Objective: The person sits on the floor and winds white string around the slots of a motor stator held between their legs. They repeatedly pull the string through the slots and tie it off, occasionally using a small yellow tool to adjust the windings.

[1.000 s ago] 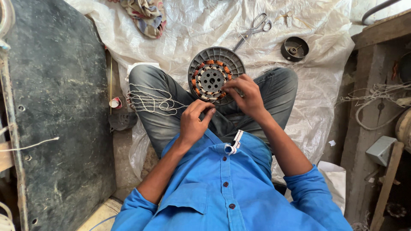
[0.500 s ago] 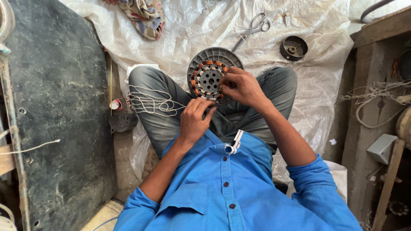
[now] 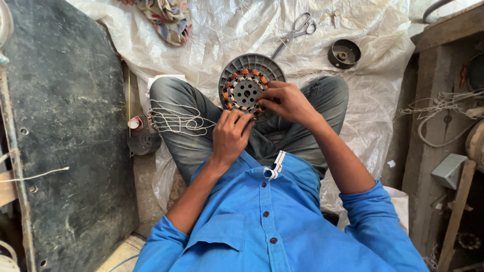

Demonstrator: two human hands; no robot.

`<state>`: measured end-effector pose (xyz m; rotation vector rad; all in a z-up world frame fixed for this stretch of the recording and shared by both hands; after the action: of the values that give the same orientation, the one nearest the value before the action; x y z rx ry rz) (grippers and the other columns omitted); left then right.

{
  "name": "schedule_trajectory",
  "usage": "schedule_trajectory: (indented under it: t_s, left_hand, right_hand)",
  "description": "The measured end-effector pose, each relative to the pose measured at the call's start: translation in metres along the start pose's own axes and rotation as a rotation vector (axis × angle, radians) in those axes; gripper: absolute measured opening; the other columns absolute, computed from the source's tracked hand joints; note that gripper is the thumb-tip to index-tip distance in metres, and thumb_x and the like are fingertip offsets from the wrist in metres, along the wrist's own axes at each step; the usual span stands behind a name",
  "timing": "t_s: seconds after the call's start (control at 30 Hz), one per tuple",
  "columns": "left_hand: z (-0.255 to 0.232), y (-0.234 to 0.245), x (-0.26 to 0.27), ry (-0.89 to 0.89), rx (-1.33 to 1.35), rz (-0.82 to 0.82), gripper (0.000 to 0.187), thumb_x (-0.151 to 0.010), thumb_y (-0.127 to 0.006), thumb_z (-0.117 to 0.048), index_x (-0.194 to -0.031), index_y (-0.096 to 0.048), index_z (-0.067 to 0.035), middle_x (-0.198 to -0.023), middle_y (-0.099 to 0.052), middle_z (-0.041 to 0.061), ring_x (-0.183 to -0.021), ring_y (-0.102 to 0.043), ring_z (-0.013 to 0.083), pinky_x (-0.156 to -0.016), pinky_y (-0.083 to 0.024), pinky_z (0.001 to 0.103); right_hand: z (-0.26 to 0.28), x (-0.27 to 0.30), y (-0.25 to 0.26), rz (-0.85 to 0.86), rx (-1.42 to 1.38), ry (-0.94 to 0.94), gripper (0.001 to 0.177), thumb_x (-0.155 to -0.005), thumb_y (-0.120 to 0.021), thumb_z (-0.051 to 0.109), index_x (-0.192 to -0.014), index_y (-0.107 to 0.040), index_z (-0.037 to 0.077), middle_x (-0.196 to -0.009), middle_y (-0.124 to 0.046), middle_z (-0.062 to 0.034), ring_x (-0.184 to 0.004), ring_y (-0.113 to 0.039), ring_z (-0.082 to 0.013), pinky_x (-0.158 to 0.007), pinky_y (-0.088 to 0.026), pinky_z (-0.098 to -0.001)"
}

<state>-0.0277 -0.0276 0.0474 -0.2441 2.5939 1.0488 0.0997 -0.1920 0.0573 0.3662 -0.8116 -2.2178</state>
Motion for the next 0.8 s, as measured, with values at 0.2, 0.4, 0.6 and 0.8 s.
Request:
schedule_trajectory:
  t_s: [0.2, 0.4, 0.6, 0.8]
  left_hand:
    - [-0.001, -0.003, -0.018, -0.125, -0.094, 0.033, 0.021, -0.086, -0.08, -0.012, -0.106, -0.074, -0.012, -0.103, -0.061, 0.003, -0.098, -0.057, 0.0243, -0.083, -0.05, 0.039]
    - [-0.001, -0.013, -0.027, -0.314, -0.232, 0.151, 0.022, -0.088, -0.069, -0.014, -0.108, -0.079, -0.019, -0.107, -0.058, 0.004, -0.105, -0.053, 0.0236, -0.085, -0.043, 0.041]
    - [0.002, -0.022, -0.04, -0.392, -0.255, 0.194, 0.018, -0.088, -0.066, -0.014, -0.099, -0.08, -0.016, -0.105, -0.058, 0.004, -0.105, -0.054, 0.0238, -0.087, -0.043, 0.04]
    - [-0.004, -0.013, -0.017, -0.191, 0.082, 0.111, 0.012, -0.084, -0.08, -0.014, -0.095, -0.077, -0.009, -0.1, -0.067, 0.005, -0.097, -0.062, 0.0251, -0.083, -0.05, 0.04]
  right_hand:
    - [-0.009, -0.003, -0.006, -0.103, -0.046, -0.119, 0.015, -0.087, -0.081, 0.016, -0.095, -0.076, 0.005, -0.086, -0.067, -0.0078, -0.075, -0.069, -0.0225, -0.067, -0.055, -0.0346]
    - [-0.018, -0.009, -0.01, -0.131, 0.093, -0.119, 0.015, -0.085, -0.081, 0.018, -0.092, -0.077, 0.006, -0.085, -0.066, -0.0087, -0.076, -0.069, -0.0257, -0.069, -0.054, -0.0381]
    - [-0.021, -0.017, -0.008, -0.132, 0.11, -0.075, 0.015, -0.083, -0.08, 0.015, -0.092, -0.075, 0.004, -0.086, -0.067, -0.0095, -0.077, -0.07, -0.0263, -0.07, -0.055, -0.0376]
    - [-0.001, 0.01, -0.005, -0.112, -0.112, -0.234, 0.028, -0.089, -0.078, 0.015, -0.114, -0.074, 0.006, -0.083, -0.072, -0.0115, -0.073, -0.07, -0.0234, -0.068, -0.056, -0.0344]
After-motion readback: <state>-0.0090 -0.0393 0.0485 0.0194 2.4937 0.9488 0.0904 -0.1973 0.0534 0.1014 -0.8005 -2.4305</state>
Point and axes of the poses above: each hand's wrist, its own x-axis away from the middle knuckle, its own y-axis out of the back of the hand, z = x × y, the point moved 3 cm from there along -x, towards the middle knuckle
